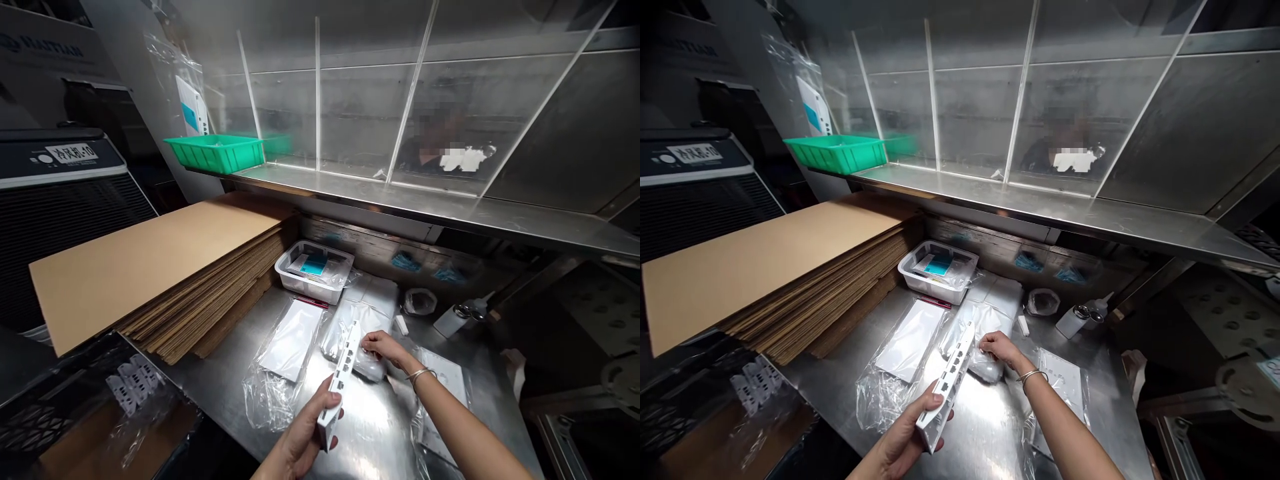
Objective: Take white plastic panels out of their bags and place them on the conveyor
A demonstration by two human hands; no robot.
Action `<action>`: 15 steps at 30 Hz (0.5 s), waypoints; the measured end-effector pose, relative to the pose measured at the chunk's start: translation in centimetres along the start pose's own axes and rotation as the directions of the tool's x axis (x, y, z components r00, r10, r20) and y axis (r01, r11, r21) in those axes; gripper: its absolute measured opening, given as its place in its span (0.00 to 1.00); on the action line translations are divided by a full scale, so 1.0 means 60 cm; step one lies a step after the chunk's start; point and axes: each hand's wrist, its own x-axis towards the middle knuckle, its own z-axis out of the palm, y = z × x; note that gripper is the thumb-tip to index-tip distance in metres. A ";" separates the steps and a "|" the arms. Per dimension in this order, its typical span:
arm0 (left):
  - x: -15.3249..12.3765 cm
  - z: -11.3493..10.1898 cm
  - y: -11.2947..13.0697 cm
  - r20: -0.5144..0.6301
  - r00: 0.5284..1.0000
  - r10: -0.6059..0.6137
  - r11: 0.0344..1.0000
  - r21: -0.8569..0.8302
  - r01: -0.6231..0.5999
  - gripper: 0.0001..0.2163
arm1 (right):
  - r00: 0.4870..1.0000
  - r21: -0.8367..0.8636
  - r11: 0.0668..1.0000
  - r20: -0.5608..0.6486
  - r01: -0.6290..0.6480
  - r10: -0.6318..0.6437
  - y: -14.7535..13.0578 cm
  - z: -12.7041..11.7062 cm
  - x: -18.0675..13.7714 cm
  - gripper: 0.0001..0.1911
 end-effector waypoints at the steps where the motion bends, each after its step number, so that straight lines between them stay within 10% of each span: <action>1: 0.005 0.001 0.001 -0.001 1.000 -0.012 0.999 0.038 0.012 0.27 | 0.999 0.061 0.998 -0.050 0.018 -0.015 -0.001 0.002 -0.001 0.15; 5: 0.020 -0.002 0.001 -0.042 0.999 -0.033 0.993 0.113 0.037 0.29 | 0.938 0.258 0.946 -0.330 0.196 -0.104 -0.018 -0.002 0.000 0.19; 12: 0.032 0.008 0.045 0.289 0.942 0.170 0.946 0.221 -0.239 0.36 | 0.793 0.137 0.922 -0.565 0.362 -0.227 -0.056 -0.002 0.007 0.17; 15: 0.049 0.038 0.072 0.127 0.991 0.047 0.911 0.401 -0.094 0.37 | 0.759 -0.033 0.904 -0.530 0.427 -0.378 -0.074 0.001 -0.012 0.16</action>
